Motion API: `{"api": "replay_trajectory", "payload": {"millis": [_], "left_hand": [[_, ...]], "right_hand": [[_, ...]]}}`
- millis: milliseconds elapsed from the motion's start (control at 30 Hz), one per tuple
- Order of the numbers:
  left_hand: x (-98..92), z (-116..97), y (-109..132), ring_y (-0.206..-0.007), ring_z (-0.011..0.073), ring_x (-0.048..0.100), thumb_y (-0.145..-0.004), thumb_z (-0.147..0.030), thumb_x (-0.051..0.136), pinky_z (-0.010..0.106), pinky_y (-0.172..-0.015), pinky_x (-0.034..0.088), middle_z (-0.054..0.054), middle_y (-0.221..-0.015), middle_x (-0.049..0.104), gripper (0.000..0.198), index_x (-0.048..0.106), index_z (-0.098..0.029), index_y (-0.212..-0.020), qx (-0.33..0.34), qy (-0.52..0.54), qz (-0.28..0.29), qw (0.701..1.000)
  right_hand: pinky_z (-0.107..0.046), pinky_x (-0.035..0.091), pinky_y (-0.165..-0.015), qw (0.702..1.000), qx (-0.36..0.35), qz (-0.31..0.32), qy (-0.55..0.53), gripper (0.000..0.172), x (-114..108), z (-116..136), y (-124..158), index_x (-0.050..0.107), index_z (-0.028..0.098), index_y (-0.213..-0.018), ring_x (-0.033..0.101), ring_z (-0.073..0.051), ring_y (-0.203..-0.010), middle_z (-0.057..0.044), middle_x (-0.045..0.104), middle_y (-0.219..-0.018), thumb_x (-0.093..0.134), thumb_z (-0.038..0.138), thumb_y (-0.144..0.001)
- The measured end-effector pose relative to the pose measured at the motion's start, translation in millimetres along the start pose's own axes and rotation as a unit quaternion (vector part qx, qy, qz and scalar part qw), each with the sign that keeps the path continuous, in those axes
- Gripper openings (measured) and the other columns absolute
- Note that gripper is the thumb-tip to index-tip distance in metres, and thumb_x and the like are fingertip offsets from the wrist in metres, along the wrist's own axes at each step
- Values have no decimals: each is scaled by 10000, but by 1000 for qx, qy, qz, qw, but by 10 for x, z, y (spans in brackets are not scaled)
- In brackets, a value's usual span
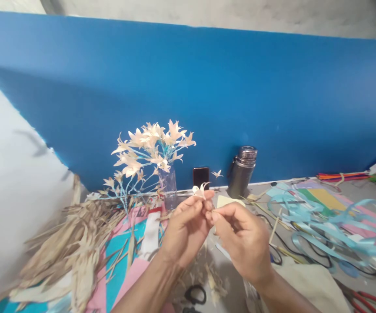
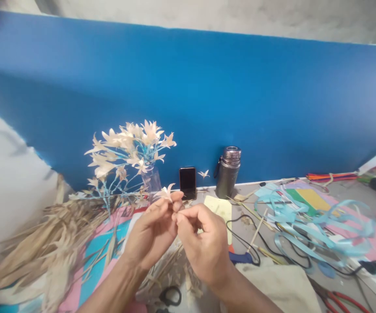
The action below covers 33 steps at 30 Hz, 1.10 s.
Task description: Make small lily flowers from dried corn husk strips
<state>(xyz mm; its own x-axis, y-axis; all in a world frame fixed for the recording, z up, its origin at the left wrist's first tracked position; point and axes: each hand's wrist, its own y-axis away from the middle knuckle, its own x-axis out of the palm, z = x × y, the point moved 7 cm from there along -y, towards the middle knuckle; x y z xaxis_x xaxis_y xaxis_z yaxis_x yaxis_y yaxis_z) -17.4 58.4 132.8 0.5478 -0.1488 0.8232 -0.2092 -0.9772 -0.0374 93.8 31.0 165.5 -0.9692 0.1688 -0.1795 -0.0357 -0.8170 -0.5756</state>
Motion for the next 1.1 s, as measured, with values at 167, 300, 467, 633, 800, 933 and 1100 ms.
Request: {"api": "replay_trajectory", "payload": {"millis": [167,300,467,633,800,933,1100], "left_hand": [[-9,-57,2,-553,62,529,-665,-248,867,184,-565,456,5,-686,609,225,733,-102,-771,25,-40,5,999],[-25,-76,-1,-521,49,485,-623,-272,896,171,-538,424,-11,-631,578,267,699,-107,-696,42,-59,-11,997],[-16,-60,3,-498,37,476,-563,-256,925,162,-530,411,-14,-608,582,293,706,-101,-679,46,-48,-12,998],[-19,-30,22,-513,47,503,-551,-239,928,165,-536,419,-1,-620,611,279,708,-102,-654,43,-49,-19,998],[-39,22,32,-497,43,497,-518,-251,942,162,-522,424,-8,-585,604,295,710,-102,-623,23,-40,-38,998],[-39,27,26,-481,43,490,-501,-244,946,164,-496,417,-12,-581,604,305,717,-101,-642,19,-53,-40,998],[26,-63,33,-525,77,560,-600,-229,900,202,-548,469,10,-619,632,232,719,-99,-666,27,-101,11,995]], "right_hand": [[-179,394,-439,998,36,41,-34,154,54,-14,13,631,183,-735,489,-72,-437,29,613,-577,617,250,-873],[-177,385,-424,996,53,62,-45,139,95,-26,46,648,186,-790,486,-73,-432,34,602,-576,622,283,-886],[-179,392,-429,997,36,53,-41,162,83,-12,78,651,185,-791,492,-74,-440,22,627,-605,605,292,-905],[-178,410,-454,1000,-5,19,-23,166,54,46,104,634,183,-756,513,-82,-468,30,605,-577,602,254,-902],[-183,422,-469,999,-31,-14,6,152,42,77,133,645,180,-764,515,-83,-467,34,597,-564,594,228,-898],[-189,413,-459,1000,5,-8,-13,168,48,-8,112,641,176,-745,511,-85,-470,23,607,-579,618,262,-888],[-177,333,-376,985,118,43,-120,222,89,-173,69,638,169,-739,405,-58,-386,38,555,-520,645,339,-881]]}}
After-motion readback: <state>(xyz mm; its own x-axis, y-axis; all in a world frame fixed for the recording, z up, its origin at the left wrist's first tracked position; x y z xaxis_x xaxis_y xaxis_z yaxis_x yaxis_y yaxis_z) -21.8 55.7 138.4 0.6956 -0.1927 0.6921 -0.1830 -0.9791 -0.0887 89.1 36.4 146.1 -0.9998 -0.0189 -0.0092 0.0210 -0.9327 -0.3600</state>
